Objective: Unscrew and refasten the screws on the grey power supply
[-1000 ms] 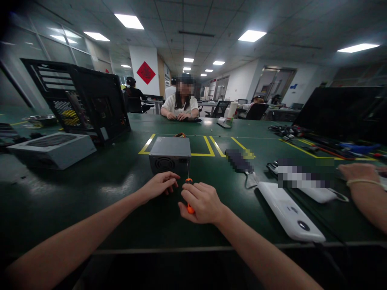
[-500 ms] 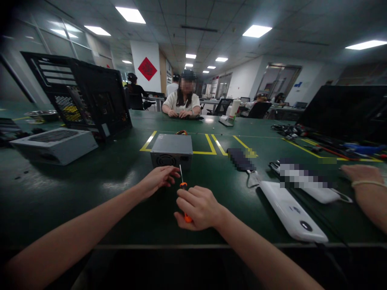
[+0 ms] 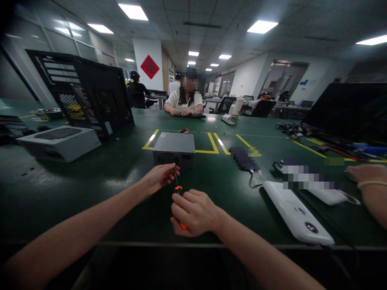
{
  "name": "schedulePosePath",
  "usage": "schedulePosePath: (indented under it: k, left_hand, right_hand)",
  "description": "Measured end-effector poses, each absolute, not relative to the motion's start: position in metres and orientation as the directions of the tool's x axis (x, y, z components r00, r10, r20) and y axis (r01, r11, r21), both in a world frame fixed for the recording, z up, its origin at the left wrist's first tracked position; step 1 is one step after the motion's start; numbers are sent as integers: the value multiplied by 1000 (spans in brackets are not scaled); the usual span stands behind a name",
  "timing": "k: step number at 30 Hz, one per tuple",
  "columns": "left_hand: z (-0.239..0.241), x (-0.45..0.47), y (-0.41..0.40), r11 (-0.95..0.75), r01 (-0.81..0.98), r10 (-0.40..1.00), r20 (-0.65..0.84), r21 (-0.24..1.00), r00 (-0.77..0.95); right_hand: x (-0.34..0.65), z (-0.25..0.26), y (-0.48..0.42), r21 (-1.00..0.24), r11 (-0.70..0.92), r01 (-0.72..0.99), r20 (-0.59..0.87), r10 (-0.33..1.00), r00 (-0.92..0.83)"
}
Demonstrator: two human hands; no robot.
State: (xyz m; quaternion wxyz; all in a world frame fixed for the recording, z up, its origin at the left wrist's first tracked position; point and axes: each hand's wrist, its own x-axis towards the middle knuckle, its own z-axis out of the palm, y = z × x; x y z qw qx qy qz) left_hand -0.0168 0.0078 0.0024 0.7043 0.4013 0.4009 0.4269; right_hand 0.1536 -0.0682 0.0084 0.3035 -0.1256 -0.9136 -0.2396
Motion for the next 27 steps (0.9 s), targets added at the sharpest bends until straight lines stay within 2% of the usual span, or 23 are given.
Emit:
schedulePosePath:
  k: [13, 27]
  left_hand:
    - [6, -11, 2, 319, -282, 919, -222, 905, 327]
    - [3, -14, 5, 312, -274, 924, -224, 910, 309]
  right_hand:
    - [154, 7, -70, 389, 838, 383, 620, 69, -781]
    - [155, 8, -69, 366, 849, 382, 626, 79, -776]
